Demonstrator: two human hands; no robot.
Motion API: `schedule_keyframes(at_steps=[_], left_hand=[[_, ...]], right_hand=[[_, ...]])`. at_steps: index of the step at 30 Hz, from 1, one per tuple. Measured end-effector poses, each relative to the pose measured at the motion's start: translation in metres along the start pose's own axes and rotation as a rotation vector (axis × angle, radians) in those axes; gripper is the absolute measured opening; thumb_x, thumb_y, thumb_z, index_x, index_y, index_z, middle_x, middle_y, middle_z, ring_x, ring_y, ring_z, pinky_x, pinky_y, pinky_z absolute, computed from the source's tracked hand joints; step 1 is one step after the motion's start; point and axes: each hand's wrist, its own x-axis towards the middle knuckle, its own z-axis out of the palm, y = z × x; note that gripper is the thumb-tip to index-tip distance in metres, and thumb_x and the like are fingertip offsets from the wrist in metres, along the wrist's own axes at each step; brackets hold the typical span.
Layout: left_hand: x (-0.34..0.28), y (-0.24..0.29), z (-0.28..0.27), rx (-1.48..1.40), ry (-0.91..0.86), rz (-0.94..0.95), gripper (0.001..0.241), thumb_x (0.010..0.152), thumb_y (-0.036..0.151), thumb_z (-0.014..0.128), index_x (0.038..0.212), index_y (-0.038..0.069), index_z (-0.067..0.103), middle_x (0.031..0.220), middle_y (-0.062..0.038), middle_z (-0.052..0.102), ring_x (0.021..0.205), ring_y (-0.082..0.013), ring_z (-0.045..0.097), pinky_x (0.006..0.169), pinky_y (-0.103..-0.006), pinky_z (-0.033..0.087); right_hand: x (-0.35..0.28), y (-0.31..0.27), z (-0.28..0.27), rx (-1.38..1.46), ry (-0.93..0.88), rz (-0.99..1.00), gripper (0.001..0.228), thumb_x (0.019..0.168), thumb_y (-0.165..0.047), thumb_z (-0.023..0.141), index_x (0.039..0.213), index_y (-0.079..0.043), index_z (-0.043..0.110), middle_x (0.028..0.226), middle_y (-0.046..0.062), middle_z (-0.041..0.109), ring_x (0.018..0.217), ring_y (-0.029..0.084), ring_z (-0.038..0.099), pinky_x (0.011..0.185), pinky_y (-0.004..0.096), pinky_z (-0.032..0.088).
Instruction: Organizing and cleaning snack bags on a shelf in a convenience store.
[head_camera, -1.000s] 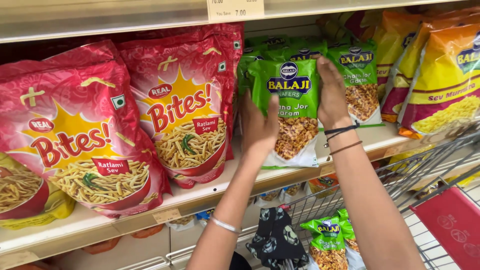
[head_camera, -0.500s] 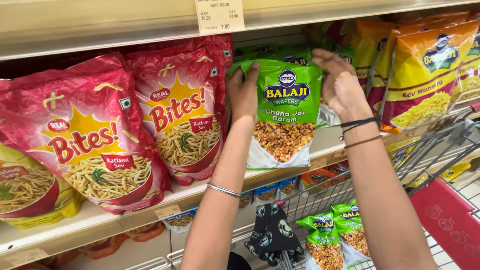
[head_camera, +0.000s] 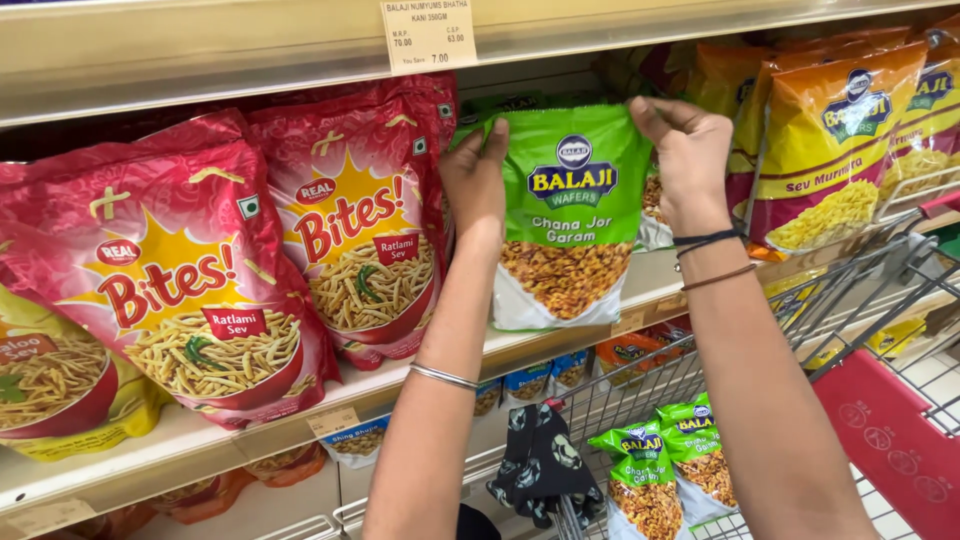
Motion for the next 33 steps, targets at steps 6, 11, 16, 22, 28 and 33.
schedule_keyframes(at_steps=[6, 11, 16, 22, 28, 33], left_hand=[[0.001, -0.025, -0.004, 0.075, 0.039, 0.137, 0.03, 0.103, 0.025, 0.071, 0.087, -0.001, 0.07, 0.082, 0.006, 0.061, 0.078, -0.0056, 0.046, 0.074, -0.0251, 0.042], [-0.018, -0.005, -0.009, 0.047, -0.01, 0.185, 0.029, 0.104, 0.028, 0.064, 0.107, -0.001, 0.071, 0.093, 0.001, 0.071, 0.083, -0.0054, 0.057, 0.079, -0.0248, 0.047], [-0.069, -0.011, -0.032, 0.456, -0.106, 0.004, 0.033, 0.105, 0.024, 0.074, 0.101, -0.007, 0.066, 0.082, -0.013, 0.059, 0.073, -0.0126, 0.045, 0.067, -0.0315, 0.037], [-0.068, -0.073, -0.048, 0.012, -0.028, -0.115, 0.015, 0.095, 0.014, 0.076, 0.089, 0.002, 0.07, 0.085, -0.003, 0.074, 0.074, -0.0067, 0.062, 0.07, -0.0244, 0.047], [-0.066, -0.06, -0.034, -0.084, 0.206, -0.133, 0.012, 0.09, 0.01, 0.079, 0.083, 0.002, 0.073, 0.079, -0.004, 0.073, 0.07, -0.0085, 0.06, 0.072, -0.0232, 0.047], [-0.07, -0.066, -0.041, -0.181, 0.268, -0.009, 0.013, 0.097, 0.011, 0.074, 0.094, -0.002, 0.071, 0.092, -0.007, 0.076, 0.083, -0.0112, 0.065, 0.079, -0.0272, 0.049]], right_hand=[[-0.007, 0.007, 0.002, 0.008, 0.012, -0.113, 0.028, 0.105, -0.023, 0.074, 0.113, 0.004, 0.076, 0.104, 0.005, 0.077, 0.088, 0.008, 0.065, 0.08, 0.023, 0.052], [-0.044, 0.026, -0.008, 0.09, -0.07, 0.175, 0.028, 0.097, -0.022, 0.071, 0.114, 0.001, 0.07, 0.103, 0.003, 0.075, 0.086, 0.01, 0.068, 0.077, 0.026, 0.056], [-0.053, 0.07, -0.003, 0.237, 0.013, 0.058, 0.023, 0.097, -0.016, 0.075, 0.112, 0.002, 0.072, 0.102, 0.005, 0.075, 0.09, 0.01, 0.067, 0.084, 0.024, 0.053], [-0.049, 0.084, -0.003, 0.373, 0.101, 0.074, 0.019, 0.095, -0.016, 0.079, 0.104, -0.001, 0.071, 0.098, 0.004, 0.075, 0.085, 0.009, 0.066, 0.08, 0.025, 0.054], [-0.047, 0.086, -0.005, 0.287, 0.116, 0.027, 0.031, 0.112, -0.026, 0.072, 0.114, 0.005, 0.074, 0.101, 0.006, 0.068, 0.087, 0.011, 0.054, 0.076, 0.027, 0.045], [-0.096, 0.072, 0.015, -0.135, -0.237, 0.217, 0.037, 0.104, -0.024, 0.064, 0.134, -0.003, 0.059, 0.121, 0.009, 0.07, 0.107, 0.014, 0.065, 0.093, 0.026, 0.053]])
